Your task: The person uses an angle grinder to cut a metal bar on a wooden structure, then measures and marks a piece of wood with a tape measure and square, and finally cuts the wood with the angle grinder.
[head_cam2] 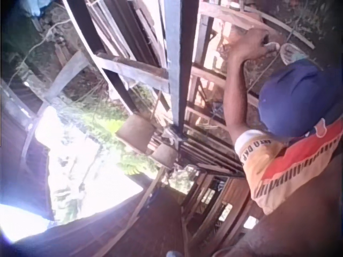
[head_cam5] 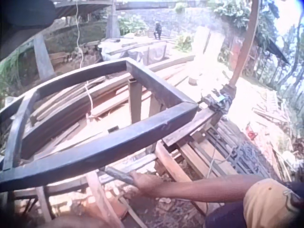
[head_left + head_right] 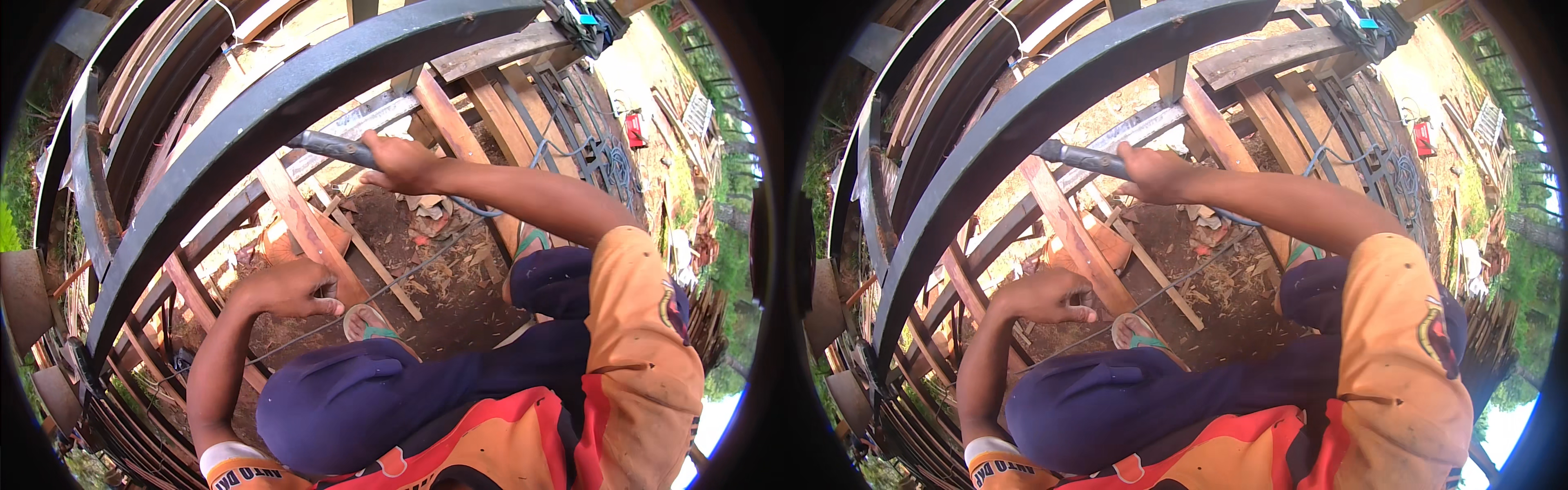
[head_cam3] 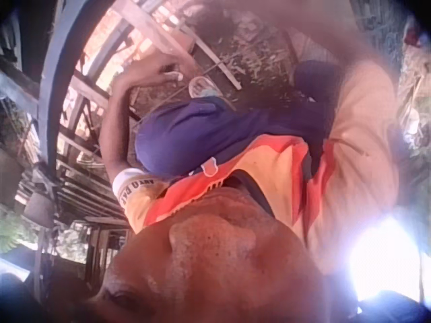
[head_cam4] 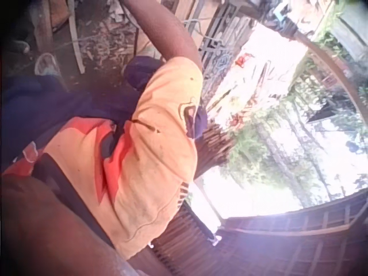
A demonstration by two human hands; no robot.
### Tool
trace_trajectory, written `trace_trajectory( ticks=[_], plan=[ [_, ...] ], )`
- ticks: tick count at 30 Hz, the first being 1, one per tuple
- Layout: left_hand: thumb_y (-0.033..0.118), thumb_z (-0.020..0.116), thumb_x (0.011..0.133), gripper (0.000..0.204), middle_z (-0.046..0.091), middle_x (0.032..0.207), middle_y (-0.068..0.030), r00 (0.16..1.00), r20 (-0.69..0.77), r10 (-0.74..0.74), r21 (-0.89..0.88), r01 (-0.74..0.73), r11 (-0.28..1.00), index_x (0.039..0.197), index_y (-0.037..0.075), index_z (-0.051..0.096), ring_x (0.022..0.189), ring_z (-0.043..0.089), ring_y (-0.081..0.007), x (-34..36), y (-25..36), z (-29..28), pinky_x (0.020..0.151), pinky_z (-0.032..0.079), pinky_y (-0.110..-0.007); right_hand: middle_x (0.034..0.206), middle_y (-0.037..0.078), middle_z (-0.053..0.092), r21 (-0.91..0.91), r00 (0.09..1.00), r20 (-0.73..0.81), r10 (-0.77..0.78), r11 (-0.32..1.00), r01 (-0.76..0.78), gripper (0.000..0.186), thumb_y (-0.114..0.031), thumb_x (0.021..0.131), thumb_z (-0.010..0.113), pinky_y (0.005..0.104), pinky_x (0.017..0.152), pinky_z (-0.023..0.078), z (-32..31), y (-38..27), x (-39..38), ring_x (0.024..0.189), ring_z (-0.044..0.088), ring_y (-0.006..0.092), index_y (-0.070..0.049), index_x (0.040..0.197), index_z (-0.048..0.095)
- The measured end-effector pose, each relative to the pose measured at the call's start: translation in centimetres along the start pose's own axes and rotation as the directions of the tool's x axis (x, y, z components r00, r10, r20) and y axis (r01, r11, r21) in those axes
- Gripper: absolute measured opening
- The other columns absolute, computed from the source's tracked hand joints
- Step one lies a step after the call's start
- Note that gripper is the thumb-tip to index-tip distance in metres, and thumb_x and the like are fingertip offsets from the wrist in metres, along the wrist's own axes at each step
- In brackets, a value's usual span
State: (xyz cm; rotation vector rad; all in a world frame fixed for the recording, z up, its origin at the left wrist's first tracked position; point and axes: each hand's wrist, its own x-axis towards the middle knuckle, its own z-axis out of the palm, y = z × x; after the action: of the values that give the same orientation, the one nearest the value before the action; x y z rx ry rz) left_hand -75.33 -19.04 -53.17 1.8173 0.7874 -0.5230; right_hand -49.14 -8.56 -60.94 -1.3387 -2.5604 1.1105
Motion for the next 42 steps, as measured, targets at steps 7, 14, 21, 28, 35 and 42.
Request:
trace_trajectory(
  ticks=[7,14,21,28,35,42],
  plan=[
    [0.04,0.075,0.086,0.056,0.063,0.113,-0.0258,0.721,-0.682,-0.121,0.056,0.216,0.975,0.114,-0.006,0.06,0.108,0.061,-0.0406,13.2,-7.4,-2.5,0.094,0.05,-0.048,0.104,0.027,0.064,-0.059,0.959,0.186,0.213,0.977,-0.206,0.049,-0.028,0.094,0.065,0.0521,0.085,0.049,-8.9,5.0,-17.5,0.1,0.063,0.0469,-0.002,0.13,0.044],
    [0.032,0.065,0.093,0.036,0.061,0.109,-0.0161,0.405,-0.914,-0.013,0.202,0.484,0.851,0.113,0.004,0.058,0.109,0.06,-0.0285,27.0,-10.5,-5.9,0.091,0.047,-0.043,0.106,0.024,0.066,-0.17,0.843,0.18,0.507,0.86,-0.481,0.052,-0.031,0.091,0.073,0.05,0.084,0.051,-12.2,2.7,-21.5,0.1,0.066,0.0433,-0.004,0.129,0.051],
    [0.012,0.066,0.085,0.016,0.063,0.099,-0.0083,0.368,-0.92,-0.135,0.083,0.518,0.851,0.1,0.009,0.061,0.097,0.062,-0.0257,29.7,-11.3,-5.4,0.084,0.047,-0.042,0.11,0.023,0.067,-0.234,0.844,0.214,0.492,0.865,-0.444,0.052,-0.031,0.086,0.077,0.05,0.087,0.053,-13.8,3.2,-22.4,0.101,0.067,0.043,-0.005,0.126,0.057],
    [0.009,0.064,0.081,0.015,0.059,0.095,-0.0079,0.314,-0.935,-0.166,0.003,0.474,0.881,0.095,0.009,0.058,0.095,0.06,-0.0257,29.5,-10.8,-5.1,0.082,0.045,-0.039,0.121,0.022,0.066,-0.17,0.878,0.243,0.411,0.91,-0.379,0.046,-0.028,0.088,0.073,0.0422,0.097,0.05,-13.4,7.8,-23.0,0.109,0.066,0.0342,-0.004,0.126,0.064],
    [0.01,0.067,0.081,0.017,0.059,0.094,-0.0075,0.303,-0.945,-0.124,0.028,0.455,0.89,0.094,0.01,0.058,0.093,0.059,-0.0244,29.3,-11.5,-4.9,0.083,0.043,-0.038,0.123,0.021,0.066,0.146,0.65,0.268,0.711,0.637,-0.757,0.063,-0.034,0.089,0.076,0.0428,0.096,0.05,-14.4,5.3,-15.8,0.113,0.066,0.0313,-0.003,0.138,0.052],
    [0.011,0.069,0.079,0.02,0.059,0.095,-0.0075,0.346,-0.926,-0.151,0.017,0.438,0.899,0.095,0.009,0.057,0.094,0.059,-0.0243,29.1,-10.8,-5.2,0.082,0.044,-0.037,0.108,0.022,0.07,0.101,0.682,0.123,0.721,0.674,-0.732,0.061,-0.032,0.088,0.075,0.0444,0.091,0.05,-14.5,1.9,-13.1,0.105,0.069,0.0338,-0.003,0.136,0.052]
  ],
)
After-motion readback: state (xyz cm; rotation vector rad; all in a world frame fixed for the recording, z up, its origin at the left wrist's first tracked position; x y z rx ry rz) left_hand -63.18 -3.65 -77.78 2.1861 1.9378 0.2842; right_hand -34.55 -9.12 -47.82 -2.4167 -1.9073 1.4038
